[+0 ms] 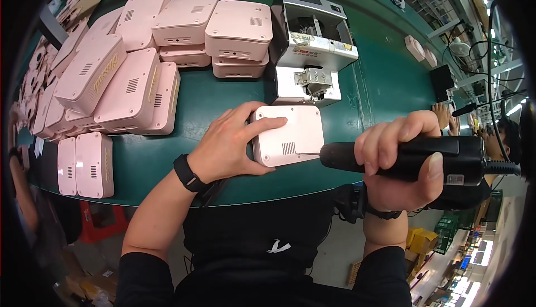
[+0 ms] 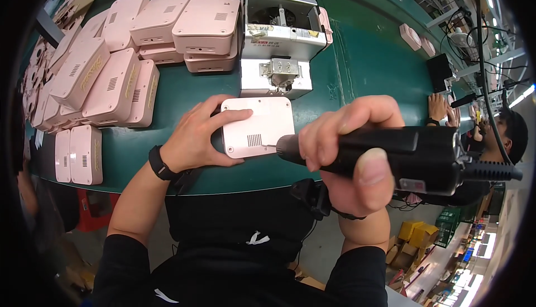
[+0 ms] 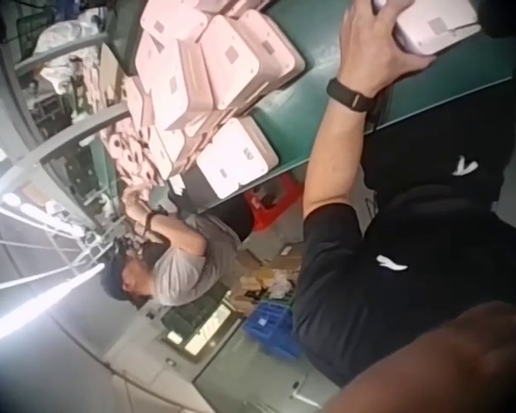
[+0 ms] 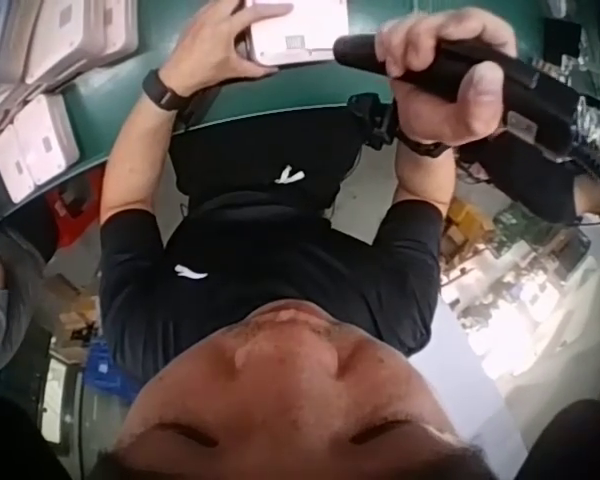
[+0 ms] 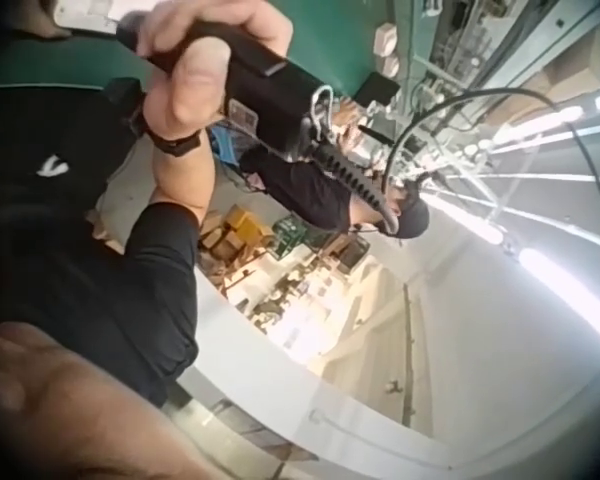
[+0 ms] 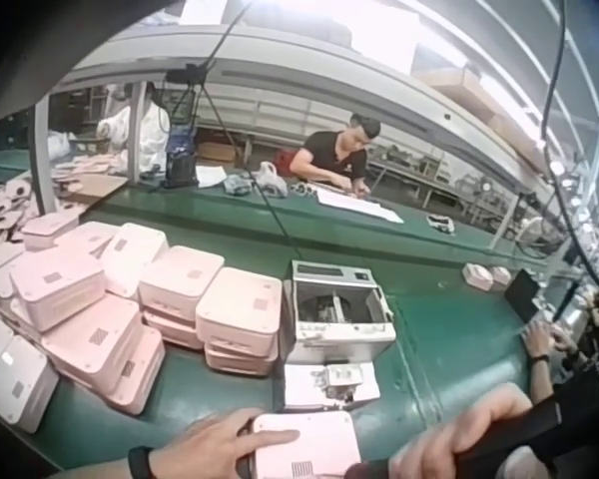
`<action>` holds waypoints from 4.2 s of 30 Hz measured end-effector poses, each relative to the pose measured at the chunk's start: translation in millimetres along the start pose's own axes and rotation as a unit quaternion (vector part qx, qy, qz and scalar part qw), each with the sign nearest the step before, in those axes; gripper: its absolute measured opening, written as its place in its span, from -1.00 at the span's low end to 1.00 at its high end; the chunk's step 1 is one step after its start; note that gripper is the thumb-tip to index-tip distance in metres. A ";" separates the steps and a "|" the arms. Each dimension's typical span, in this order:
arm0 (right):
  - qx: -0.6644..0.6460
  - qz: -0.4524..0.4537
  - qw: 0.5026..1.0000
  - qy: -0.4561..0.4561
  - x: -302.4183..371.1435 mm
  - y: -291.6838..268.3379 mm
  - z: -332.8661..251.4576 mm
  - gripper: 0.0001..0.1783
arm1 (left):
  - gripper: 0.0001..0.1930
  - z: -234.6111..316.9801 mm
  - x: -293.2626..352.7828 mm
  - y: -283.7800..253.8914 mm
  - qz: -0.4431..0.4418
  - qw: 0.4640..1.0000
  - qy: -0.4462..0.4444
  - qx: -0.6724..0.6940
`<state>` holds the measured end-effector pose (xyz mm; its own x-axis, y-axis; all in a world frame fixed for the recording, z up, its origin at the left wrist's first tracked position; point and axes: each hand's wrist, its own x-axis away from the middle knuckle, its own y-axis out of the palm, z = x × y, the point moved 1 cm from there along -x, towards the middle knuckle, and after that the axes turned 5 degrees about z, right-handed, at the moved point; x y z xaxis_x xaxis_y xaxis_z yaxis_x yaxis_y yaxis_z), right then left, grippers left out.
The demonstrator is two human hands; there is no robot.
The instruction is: Using an electric screwdriver to fasten screws onto electronic device housings on an assembly line.
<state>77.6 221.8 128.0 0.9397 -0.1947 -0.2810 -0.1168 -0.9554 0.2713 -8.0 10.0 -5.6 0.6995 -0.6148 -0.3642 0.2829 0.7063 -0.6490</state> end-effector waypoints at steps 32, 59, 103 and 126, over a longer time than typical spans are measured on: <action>-0.042 -0.039 0.987 -0.150 3.5 45.4 -21.5 -0.50 | -0.81 12.1 0.0 -4.6 0.202 0.957 0.158 0.135; -0.024 -0.038 0.989 -0.143 10.0 45.6 -20.2 -0.49 | -0.58 10.2 2.1 -4.4 0.165 0.959 0.173 0.153; -0.006 -0.044 0.995 -0.085 -27.1 3.5 7.3 -0.62 | -0.24 0.9 -0.1 3.0 0.020 0.999 0.005 0.028; -0.027 -0.045 0.996 -0.071 -20.2 47.9 0.2 -0.56 | -0.23 -7.5 10.0 8.7 0.016 0.999 -0.003 0.036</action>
<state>53.0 180.0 146.5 0.8904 -0.1420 -0.4325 -0.0134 -0.9578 0.2870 -3.5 7.3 -20.0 0.7129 -0.5889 -0.3807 0.3057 0.7495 -0.5872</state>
